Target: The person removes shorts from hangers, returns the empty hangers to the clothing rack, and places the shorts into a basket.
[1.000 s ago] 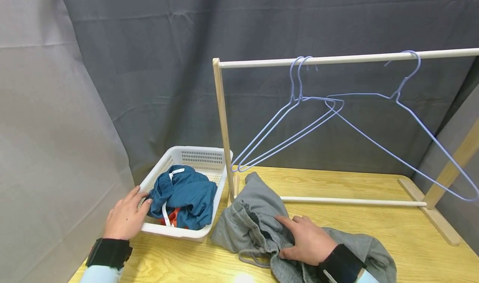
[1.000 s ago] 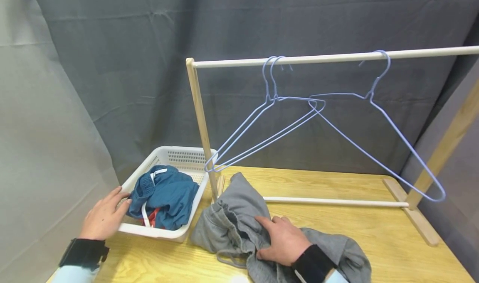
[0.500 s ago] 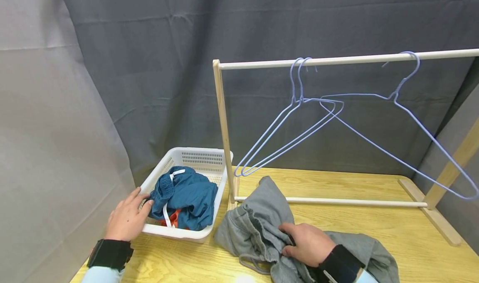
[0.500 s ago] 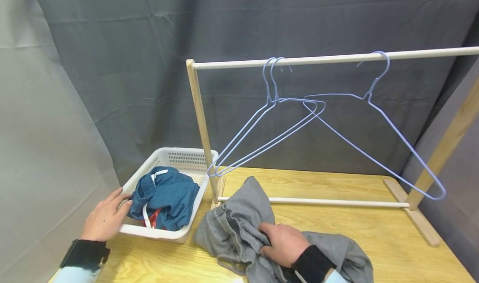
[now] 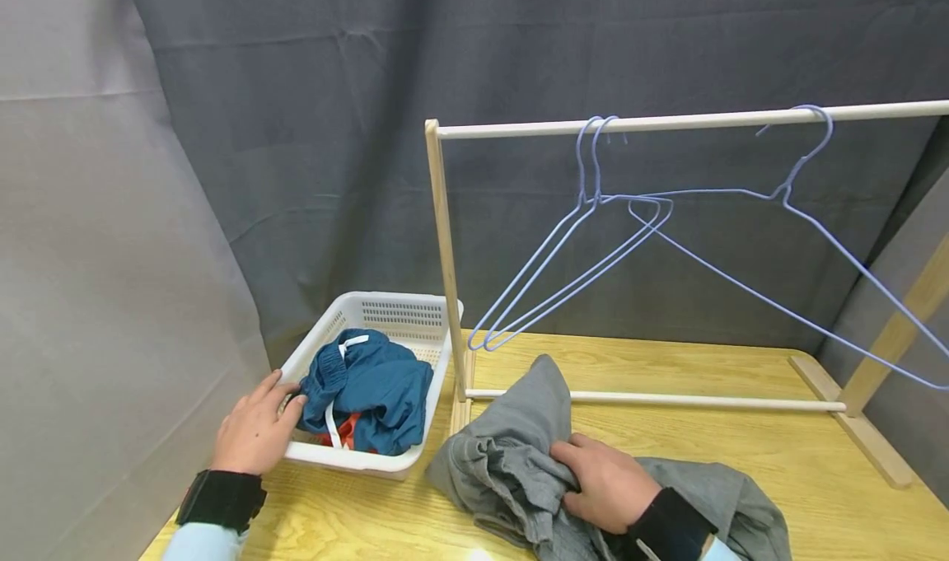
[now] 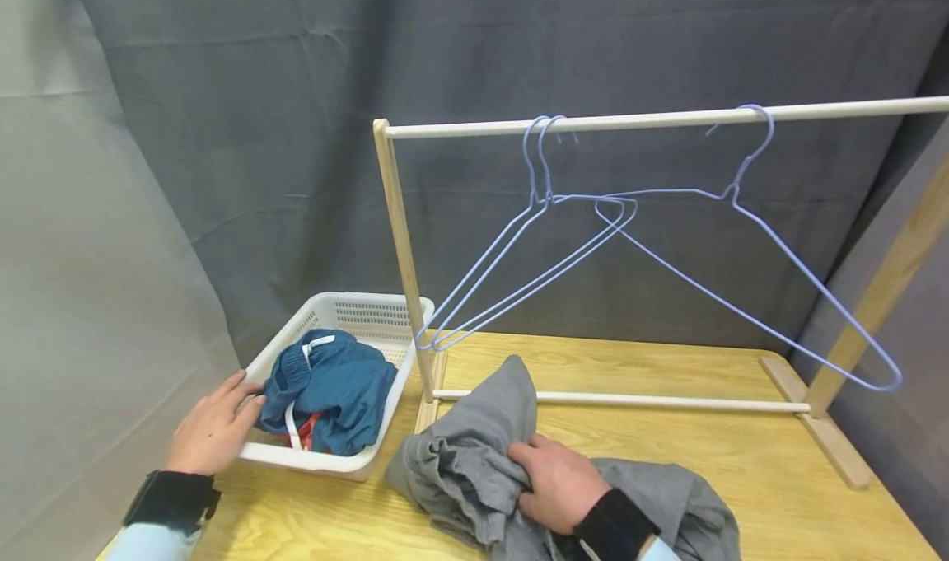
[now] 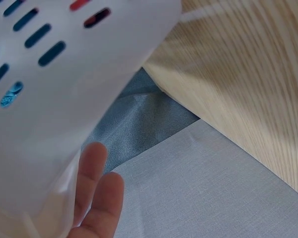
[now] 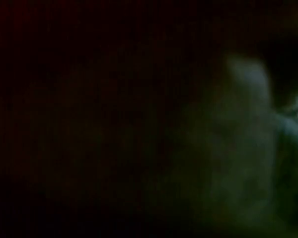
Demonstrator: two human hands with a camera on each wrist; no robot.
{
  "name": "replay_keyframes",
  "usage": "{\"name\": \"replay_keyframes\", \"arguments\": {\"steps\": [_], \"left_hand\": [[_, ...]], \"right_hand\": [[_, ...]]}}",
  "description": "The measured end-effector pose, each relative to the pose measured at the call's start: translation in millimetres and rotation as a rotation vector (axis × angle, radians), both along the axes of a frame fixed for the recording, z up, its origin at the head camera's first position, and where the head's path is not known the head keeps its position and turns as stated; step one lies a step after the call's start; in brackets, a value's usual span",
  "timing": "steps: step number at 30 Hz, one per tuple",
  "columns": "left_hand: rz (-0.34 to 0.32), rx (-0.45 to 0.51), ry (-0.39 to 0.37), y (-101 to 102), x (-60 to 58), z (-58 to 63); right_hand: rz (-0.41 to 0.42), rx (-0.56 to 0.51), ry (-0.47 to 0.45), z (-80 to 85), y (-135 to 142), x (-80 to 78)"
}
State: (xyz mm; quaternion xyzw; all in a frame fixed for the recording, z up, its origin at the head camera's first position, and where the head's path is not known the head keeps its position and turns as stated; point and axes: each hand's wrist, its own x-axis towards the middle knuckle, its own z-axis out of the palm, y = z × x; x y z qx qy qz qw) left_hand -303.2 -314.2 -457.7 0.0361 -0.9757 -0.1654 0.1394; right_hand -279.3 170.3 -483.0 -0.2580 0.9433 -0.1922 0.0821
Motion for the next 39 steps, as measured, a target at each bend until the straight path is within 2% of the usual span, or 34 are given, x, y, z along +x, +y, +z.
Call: {"name": "replay_keyframes", "arguments": {"steps": [8,12,22,30,39], "left_hand": [[-0.009,-0.002,-0.010,-1,-1.3,1.5],[-0.021,0.000,-0.012,-2,-2.1,2.1],[-0.012,0.007,-0.022,-1,-0.6,1.9],[-0.025,-0.016,0.001,-1,-1.7,1.3],[-0.021,-0.005,-0.013,-2,-0.4,1.9]], "right_hand": [[0.026,-0.070,0.077,10.9,1,4.4],[0.009,-0.131,0.117,19.6,3,5.9],[-0.017,-0.388,0.213,46.5,0,2.9],[-0.070,-0.583,0.327,63.2,-20,-0.2],[-0.094,-0.720,0.445,74.7,-51,-6.2]]}}
